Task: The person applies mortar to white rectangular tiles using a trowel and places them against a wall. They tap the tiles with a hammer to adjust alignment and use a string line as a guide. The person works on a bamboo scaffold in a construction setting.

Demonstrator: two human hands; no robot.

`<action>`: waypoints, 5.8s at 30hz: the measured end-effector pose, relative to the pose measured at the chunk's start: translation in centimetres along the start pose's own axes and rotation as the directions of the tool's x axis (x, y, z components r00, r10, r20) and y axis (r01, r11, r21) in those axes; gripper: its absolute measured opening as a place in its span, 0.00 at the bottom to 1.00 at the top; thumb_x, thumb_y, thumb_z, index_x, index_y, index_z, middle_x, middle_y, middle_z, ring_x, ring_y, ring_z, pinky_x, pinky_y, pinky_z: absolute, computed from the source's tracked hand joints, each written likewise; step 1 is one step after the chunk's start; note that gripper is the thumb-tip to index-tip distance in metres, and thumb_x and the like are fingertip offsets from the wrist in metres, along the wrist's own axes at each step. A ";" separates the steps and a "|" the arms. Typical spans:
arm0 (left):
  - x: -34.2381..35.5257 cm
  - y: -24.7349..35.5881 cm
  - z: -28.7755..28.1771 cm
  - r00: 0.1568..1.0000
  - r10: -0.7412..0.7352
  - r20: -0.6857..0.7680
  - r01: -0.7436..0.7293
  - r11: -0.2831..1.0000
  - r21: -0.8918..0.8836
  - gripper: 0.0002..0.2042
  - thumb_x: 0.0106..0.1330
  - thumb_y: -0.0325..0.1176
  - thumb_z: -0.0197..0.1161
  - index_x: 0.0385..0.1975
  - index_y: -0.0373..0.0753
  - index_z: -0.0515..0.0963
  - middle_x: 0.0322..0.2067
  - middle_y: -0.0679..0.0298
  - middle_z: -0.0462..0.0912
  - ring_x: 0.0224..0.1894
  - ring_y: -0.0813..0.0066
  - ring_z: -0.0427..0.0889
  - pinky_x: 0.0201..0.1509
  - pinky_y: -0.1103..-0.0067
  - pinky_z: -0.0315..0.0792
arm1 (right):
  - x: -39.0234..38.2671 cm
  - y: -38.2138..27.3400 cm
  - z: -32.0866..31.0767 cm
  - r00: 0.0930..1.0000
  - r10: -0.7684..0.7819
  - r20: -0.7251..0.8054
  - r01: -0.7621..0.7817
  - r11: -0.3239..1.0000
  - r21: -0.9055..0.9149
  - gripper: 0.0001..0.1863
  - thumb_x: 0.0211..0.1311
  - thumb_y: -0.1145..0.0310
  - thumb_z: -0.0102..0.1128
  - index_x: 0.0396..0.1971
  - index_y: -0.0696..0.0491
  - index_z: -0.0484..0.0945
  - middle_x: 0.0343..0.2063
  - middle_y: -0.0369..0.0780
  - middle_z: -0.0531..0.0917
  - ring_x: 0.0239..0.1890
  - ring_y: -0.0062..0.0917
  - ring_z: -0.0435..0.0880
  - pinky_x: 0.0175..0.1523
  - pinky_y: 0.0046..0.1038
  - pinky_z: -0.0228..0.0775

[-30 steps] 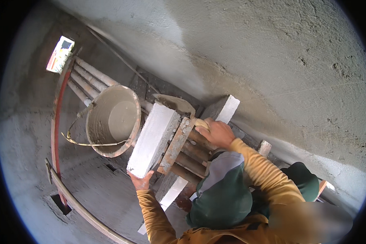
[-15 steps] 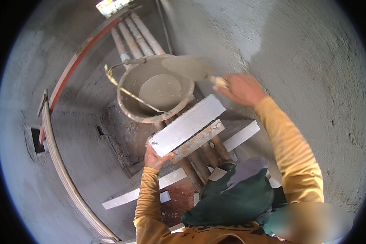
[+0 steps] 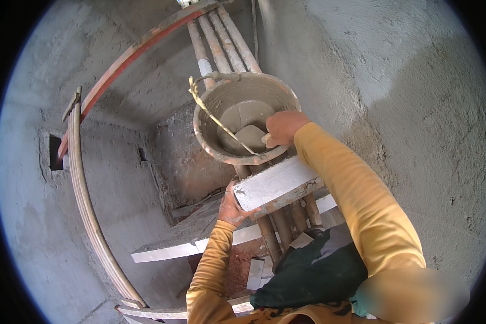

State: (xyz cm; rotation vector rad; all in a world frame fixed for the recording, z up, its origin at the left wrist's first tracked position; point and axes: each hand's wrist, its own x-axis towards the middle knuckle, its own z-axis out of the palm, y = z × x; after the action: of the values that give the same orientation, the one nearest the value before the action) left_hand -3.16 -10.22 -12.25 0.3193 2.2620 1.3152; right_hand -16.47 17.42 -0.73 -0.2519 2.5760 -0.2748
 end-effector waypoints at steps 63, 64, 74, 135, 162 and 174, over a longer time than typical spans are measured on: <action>0.1 -0.8 0.2 0.999 0.051 0.000 -0.051 0.999 0.009 0.57 0.38 0.38 0.84 0.65 0.34 0.48 0.58 0.52 0.68 0.62 0.63 0.68 0.67 0.73 0.62 | -0.2 -0.1 0.7 0.995 0.053 -0.085 -0.064 0.988 -0.142 0.17 0.53 0.55 0.60 0.31 0.55 0.85 0.29 0.45 0.86 0.31 0.36 0.86 0.39 0.36 0.77; 0.0 -0.8 0.2 0.999 0.044 0.007 -0.044 0.999 -0.007 0.57 0.38 0.38 0.84 0.65 0.34 0.48 0.58 0.52 0.68 0.62 0.63 0.68 0.67 0.73 0.62 | -0.1 0.9 0.0 0.996 0.090 0.017 -0.090 0.996 0.006 0.19 0.53 0.54 0.60 0.30 0.57 0.84 0.27 0.44 0.85 0.28 0.34 0.84 0.36 0.35 0.76; 0.0 -1.0 0.3 0.999 0.041 -0.008 -0.041 0.999 -0.013 0.56 0.39 0.37 0.84 0.65 0.34 0.48 0.57 0.53 0.69 0.61 0.64 0.69 0.67 0.73 0.62 | -4.1 8.3 -1.7 0.961 0.207 0.182 -0.274 0.637 0.721 0.28 0.50 0.46 0.65 0.36 0.59 0.83 0.23 0.39 0.79 0.21 0.20 0.76 0.25 0.23 0.69; 0.0 -0.6 0.7 1.000 -0.002 0.012 0.006 0.944 -0.331 0.51 0.40 0.31 0.82 0.63 0.34 0.52 0.55 0.56 0.71 0.57 0.68 0.73 0.62 0.74 0.68 | -27.9 7.6 2.7 0.897 0.208 -0.390 -0.152 0.974 0.169 0.19 0.63 0.53 0.57 0.45 0.51 0.81 0.31 0.43 0.84 0.27 0.39 0.83 0.34 0.36 0.76; -0.1 -0.8 0.1 0.992 0.113 -0.063 -0.106 0.989 0.108 0.58 0.35 0.43 0.84 0.66 0.34 0.50 0.57 0.52 0.70 0.59 0.62 0.71 0.66 0.72 0.64 | -11.1 8.4 -1.4 0.886 0.460 -0.054 -0.237 0.551 0.800 0.32 0.49 0.45 0.69 0.42 0.61 0.81 0.28 0.42 0.82 0.22 0.22 0.77 0.29 0.23 0.74; 0.2 -1.2 0.6 1.000 0.019 -0.019 -0.021 0.987 -0.162 0.59 0.36 0.41 0.83 0.68 0.36 0.48 0.61 0.51 0.65 0.63 0.59 0.67 0.68 0.70 0.61 | -20.8 3.6 0.0 0.964 -0.100 -0.245 0.152 0.966 0.207 0.20 0.56 0.55 0.66 0.45 0.51 0.83 0.27 0.37 0.81 0.23 0.27 0.80 0.29 0.29 0.72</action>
State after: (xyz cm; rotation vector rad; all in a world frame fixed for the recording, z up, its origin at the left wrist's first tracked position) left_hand -2.95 -10.35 -13.56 0.2741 2.1539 1.5076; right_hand 0.60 25.68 8.55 -0.3182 2.7314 -0.6754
